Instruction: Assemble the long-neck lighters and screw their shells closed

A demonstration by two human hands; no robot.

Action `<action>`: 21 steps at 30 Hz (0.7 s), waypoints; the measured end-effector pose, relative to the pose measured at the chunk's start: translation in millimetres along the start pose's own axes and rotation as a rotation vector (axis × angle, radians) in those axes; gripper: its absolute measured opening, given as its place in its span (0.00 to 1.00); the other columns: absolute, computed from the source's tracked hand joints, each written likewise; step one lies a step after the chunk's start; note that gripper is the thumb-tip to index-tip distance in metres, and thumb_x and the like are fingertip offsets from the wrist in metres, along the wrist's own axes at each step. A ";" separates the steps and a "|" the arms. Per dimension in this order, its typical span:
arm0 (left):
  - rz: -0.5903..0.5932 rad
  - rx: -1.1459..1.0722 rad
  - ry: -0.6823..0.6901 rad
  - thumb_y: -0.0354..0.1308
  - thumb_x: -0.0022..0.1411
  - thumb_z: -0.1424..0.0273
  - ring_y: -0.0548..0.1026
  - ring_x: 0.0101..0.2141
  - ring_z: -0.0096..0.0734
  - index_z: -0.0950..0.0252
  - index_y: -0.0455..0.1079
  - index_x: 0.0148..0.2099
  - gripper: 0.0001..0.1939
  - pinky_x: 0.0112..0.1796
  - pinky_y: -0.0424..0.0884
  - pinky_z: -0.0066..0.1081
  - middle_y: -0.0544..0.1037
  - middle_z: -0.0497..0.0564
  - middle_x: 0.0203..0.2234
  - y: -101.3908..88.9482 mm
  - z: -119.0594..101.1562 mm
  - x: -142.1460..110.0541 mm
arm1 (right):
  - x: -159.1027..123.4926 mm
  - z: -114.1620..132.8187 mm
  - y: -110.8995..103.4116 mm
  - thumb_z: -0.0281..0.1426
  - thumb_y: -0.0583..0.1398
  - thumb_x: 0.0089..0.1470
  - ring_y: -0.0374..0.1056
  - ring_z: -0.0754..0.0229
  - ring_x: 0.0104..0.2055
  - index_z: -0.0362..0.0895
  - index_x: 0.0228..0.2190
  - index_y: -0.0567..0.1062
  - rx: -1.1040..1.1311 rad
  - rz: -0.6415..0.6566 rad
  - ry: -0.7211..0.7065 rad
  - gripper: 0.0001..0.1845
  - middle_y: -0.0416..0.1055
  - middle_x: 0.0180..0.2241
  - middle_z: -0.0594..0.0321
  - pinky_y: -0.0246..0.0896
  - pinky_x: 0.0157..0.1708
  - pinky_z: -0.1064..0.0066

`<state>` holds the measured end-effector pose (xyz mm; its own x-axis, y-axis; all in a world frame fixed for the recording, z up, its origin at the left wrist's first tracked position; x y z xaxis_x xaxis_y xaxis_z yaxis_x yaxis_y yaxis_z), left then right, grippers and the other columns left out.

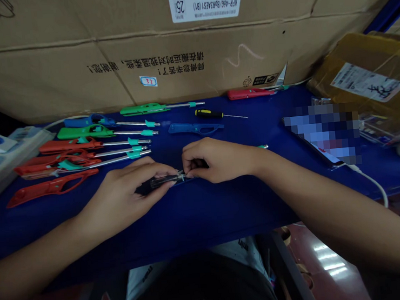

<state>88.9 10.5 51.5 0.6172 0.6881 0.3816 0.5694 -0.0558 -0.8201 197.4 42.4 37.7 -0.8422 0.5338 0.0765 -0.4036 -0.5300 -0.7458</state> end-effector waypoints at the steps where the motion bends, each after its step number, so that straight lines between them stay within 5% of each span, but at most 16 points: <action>1: 0.000 0.003 0.001 0.60 0.66 0.77 0.78 0.35 0.26 0.61 0.75 0.47 0.09 0.39 0.73 0.25 0.78 0.46 0.36 0.0 -0.3 -0.1 | -0.1 -0.1 0.0 0.18 0.59 0.55 0.70 0.63 0.37 0.42 0.33 0.74 0.002 0.000 0.000 0.09 0.73 0.36 0.62 0.64 0.38 0.71; 21: -0.015 -0.015 0.057 0.58 0.65 0.81 0.77 0.38 0.27 0.63 0.65 0.38 0.08 0.39 0.71 0.24 0.74 0.44 0.33 -0.5 -6.1 2.0 | -0.5 -2.5 -0.9 0.18 0.60 0.56 0.70 0.63 0.37 0.41 0.33 0.75 0.005 -0.018 -0.005 0.07 0.73 0.36 0.61 0.64 0.38 0.71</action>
<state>93.1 7.5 55.3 0.6380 0.6468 0.4179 0.5867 -0.0569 -0.8078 199.1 44.3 36.7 -0.8366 0.5400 0.0927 -0.4203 -0.5238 -0.7409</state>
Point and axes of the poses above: each hand's wrist, its own x-axis towards the middle knuckle, its own y-axis out of the palm, z = x × y, the point moved 9 cm from there along x, towards the middle knuckle
